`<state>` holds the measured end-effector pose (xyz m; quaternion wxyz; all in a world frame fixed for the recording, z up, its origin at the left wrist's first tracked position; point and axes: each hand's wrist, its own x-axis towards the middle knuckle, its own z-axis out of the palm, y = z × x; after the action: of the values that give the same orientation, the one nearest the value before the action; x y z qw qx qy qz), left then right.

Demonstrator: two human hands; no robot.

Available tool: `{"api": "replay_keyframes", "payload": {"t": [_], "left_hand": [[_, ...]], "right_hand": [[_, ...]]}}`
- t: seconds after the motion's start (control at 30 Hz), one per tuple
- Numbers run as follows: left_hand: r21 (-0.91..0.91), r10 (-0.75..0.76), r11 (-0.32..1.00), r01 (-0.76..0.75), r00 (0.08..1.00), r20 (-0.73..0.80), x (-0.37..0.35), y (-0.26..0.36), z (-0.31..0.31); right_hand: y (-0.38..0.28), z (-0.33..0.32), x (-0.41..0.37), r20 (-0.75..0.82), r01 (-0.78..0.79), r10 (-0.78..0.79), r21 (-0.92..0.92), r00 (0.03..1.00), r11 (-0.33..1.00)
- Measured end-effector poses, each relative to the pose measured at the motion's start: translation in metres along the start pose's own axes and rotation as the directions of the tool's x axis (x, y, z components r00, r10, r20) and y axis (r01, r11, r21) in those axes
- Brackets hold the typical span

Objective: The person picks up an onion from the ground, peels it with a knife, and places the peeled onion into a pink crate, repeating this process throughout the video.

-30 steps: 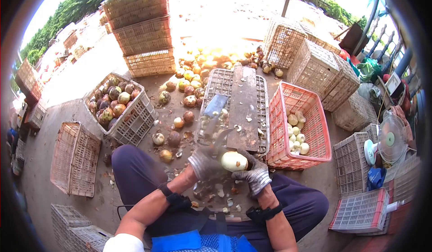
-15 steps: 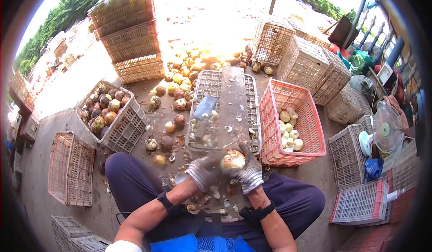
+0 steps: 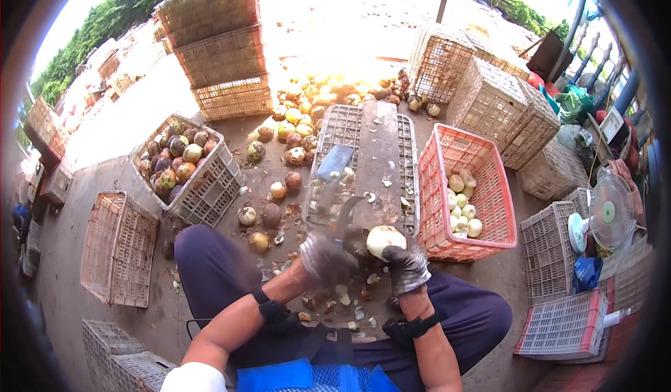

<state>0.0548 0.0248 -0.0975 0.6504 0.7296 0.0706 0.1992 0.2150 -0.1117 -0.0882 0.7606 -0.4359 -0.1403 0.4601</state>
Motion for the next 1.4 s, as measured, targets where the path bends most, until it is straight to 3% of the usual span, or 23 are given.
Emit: {"api": "replay_keyframes", "payload": {"t": [0.03,0.1,0.13,0.23,0.27,0.33,0.43,0.47,0.5,0.57,0.63,0.7,0.77,0.83,0.87,0.93,1.0,1.03,1.13,1.27,1.33,1.37,1.4], "left_hand": [[-0.254,-0.088,0.964,0.074,0.995,-0.041,0.0,0.003,0.0],[-0.696,-0.267,0.702,0.15,0.962,-0.062,0.006,0.02,-0.006],[-0.513,-0.224,0.835,0.201,0.974,0.016,0.005,0.007,-0.022],[-0.815,-0.419,0.539,0.213,0.907,-0.04,0.015,0.042,-0.019],[-0.685,-0.391,0.7,0.203,0.911,-0.131,0.017,0.047,-0.017],[-0.302,-0.261,0.928,0.219,0.959,-0.108,0.011,0.02,-0.023],[-0.515,-0.42,0.796,0.319,0.903,-0.092,0.016,0.037,-0.001],[-0.553,-0.434,0.763,0.336,0.899,-0.052,0.016,0.038,0.003],[-0.587,-0.447,0.728,0.355,0.894,-0.014,0.017,0.043,0.007],[-0.488,-0.422,0.809,0.328,0.902,-0.093,0.019,0.051,0.015],[-0.433,-0.423,0.834,0.342,0.9,-0.103,0.017,0.048,0.011],[-0.315,-0.243,0.929,0.194,0.962,-0.125,0.016,0.046,0.009],[-0.407,-0.29,0.887,0.221,0.95,-0.117,0.014,0.04,0.01],[-0.664,-0.542,0.64,0.386,0.84,-0.034,0.013,0.034,0.01],[-0.65,-0.535,0.659,0.379,0.843,-0.05,0.014,0.04,0.013],[-0.623,-0.521,0.692,0.365,0.849,-0.081,0.016,0.058,0.023],[-0.178,-0.234,0.961,0.21,0.964,-0.127,0.011,0.033,0.021],[0.065,-0.082,0.994,0.088,0.992,-0.095,0.009,0.022,0.019],[-0.417,-0.472,0.809,0.413,0.88,-0.045,0.016,0.05,0.025],[0.075,-0.26,0.962,0.263,0.964,-0.049,0.014,0.036,0.026],[0.443,-0.113,0.894,0.072,0.991,0.067,0.016,0.041,0.026],[0.524,-0.136,0.848,0.08,0.988,0.069,0.016,0.049,0.029],[0.601,-0.16,0.794,0.089,0.985,0.067,0.016,0.061,0.032]], "right_hand": [[-0.001,-0.007,0.003,-0.036,-0.031,0.033,0.037,0.999,0.999],[-0.004,-0.027,0.012,-0.049,-0.059,0.061,0.043,0.997,0.997],[-0.006,-0.028,0.011,-0.088,-0.037,0.042,0.053,0.995,0.998],[-0.01,-0.034,0.016,0.031,-0.068,0.067,0.04,0.997,0.997],[-0.006,-0.033,0.018,0.023,-0.063,0.063,0.008,0.998,0.998],[0.002,-0.03,0.021,0.0,-0.042,0.042,-0.058,0.999,0.997],[0.007,-0.015,0.017,0.029,-0.067,0.071,-0.118,0.997,0.991],[0.013,-0.019,0.021,-0.009,-0.059,0.059,-0.289,0.998,0.955],[0.008,-0.006,0.016,0.044,-0.065,0.078,-0.235,0.996,0.97],[-0.015,0.018,0.011,-0.004,-0.058,0.071,-0.633,0.997,0.772],[-0.021,0.024,0.005,0.09,0.032,0.045,-0.704,0.995,0.709],[-0.028,0.031,-0.002,0.156,0.055,0.047,-0.593,0.987,0.803],[-0.032,0.036,-0.009,0.178,0.035,0.037,-0.381,0.983,0.924],[-0.03,0.032,-0.012,0.169,0.096,-0.03,-0.401,0.985,0.911],[-0.027,0.028,-0.013,0.158,0.144,-0.078,-0.469,0.984,0.871],[-0.02,0.017,-0.008,0.117,0.072,-0.039,-0.289,0.992,0.955],[-0.02,0.014,-0.008,0.091,0.025,-0.012,-0.151,0.996,0.988],[-0.021,0.016,-0.009,0.082,0.012,-0.003,-0.108,0.997,0.994],[-0.025,0.018,-0.012,0.066,-0.027,0.027,-0.005,0.997,1.0],[-0.017,0.002,-0.005,-0.004,0.086,-0.087,-0.126,0.996,0.988],[-0.019,-0.001,-0.002,-0.01,0.18,-0.186,-0.205,0.982,0.962],[-0.02,-0.001,-0.002,-0.009,0.223,-0.232,-0.245,0.973,0.943],[-0.016,-0.009,0.004,-0.023,0.266,-0.326,-0.526,0.945,0.808]]}}
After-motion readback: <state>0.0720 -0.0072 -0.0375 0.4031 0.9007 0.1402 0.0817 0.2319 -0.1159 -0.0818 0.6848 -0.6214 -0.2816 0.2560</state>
